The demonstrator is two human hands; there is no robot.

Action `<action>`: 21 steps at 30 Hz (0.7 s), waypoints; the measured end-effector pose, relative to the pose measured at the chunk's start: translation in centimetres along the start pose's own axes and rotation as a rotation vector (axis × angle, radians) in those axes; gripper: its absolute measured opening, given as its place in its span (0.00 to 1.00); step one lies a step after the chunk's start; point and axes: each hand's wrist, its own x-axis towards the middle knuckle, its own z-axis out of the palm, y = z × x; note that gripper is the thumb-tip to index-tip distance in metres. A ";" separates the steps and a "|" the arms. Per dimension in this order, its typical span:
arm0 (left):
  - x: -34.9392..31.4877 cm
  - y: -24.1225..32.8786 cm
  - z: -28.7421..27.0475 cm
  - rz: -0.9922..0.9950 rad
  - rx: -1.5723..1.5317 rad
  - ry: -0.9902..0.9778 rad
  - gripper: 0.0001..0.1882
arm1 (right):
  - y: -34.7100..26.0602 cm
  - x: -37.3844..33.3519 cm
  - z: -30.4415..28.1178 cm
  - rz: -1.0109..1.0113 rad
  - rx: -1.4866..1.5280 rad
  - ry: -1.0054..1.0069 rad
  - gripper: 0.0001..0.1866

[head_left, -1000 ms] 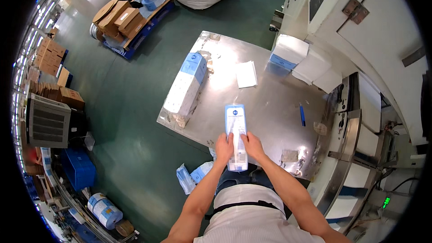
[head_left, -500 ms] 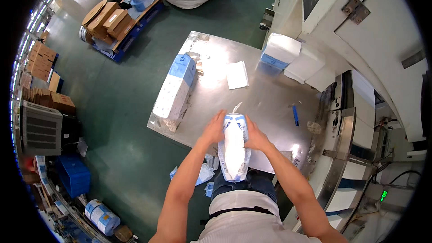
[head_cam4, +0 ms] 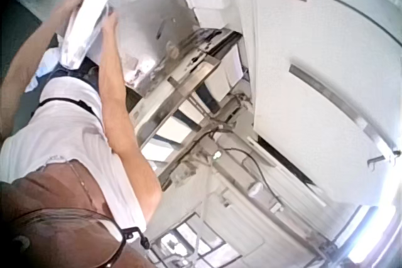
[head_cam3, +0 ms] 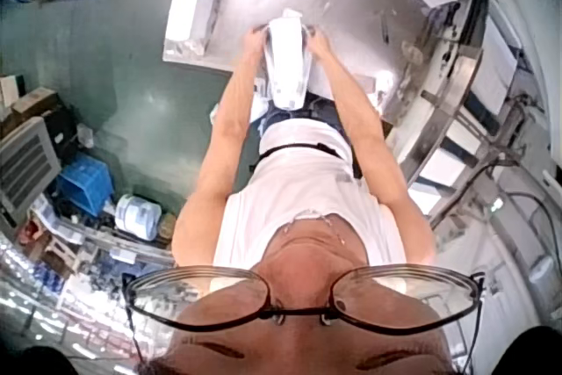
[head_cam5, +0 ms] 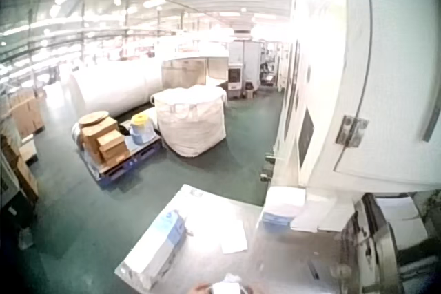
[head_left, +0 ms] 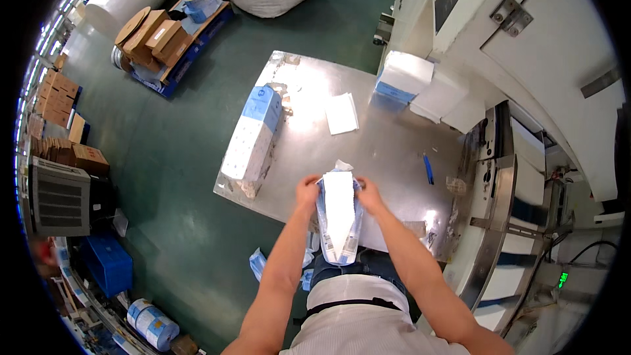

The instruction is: The person unpacks multiple packages of white paper products on a metal table. They remove the blue and white plastic wrappers from each stack, place the stacks on the table, and then gather the discarded wrappers into a pile on the floor.

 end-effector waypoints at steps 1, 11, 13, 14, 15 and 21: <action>-1.7 -1.4 0.0 0.101 -0.032 0.194 0.26 | 0.9 -1.5 0.4 0.019 -0.029 -0.040 0.30; -16.3 -6.8 -6.4 -0.326 0.156 -0.163 0.16 | 1.8 -15.5 -0.1 0.523 0.217 -0.310 0.23; -15.7 -5.5 -5.8 -0.435 -0.149 -0.109 0.17 | 0.0 -14.2 0.4 0.527 0.422 -0.236 0.22; -15.3 -5.3 -5.6 -0.459 -0.215 -0.087 0.17 | -0.8 -13.7 0.5 0.535 0.481 -0.195 0.22; -15.1 -5.5 -5.3 -0.491 -0.283 -0.066 0.18 | -0.9 -13.5 0.5 0.551 0.536 -0.151 0.21; -15.7 -7.8 -3.8 -0.520 -0.838 -0.166 0.19 | 2.6 -13.1 0.2 0.725 1.018 -0.036 0.17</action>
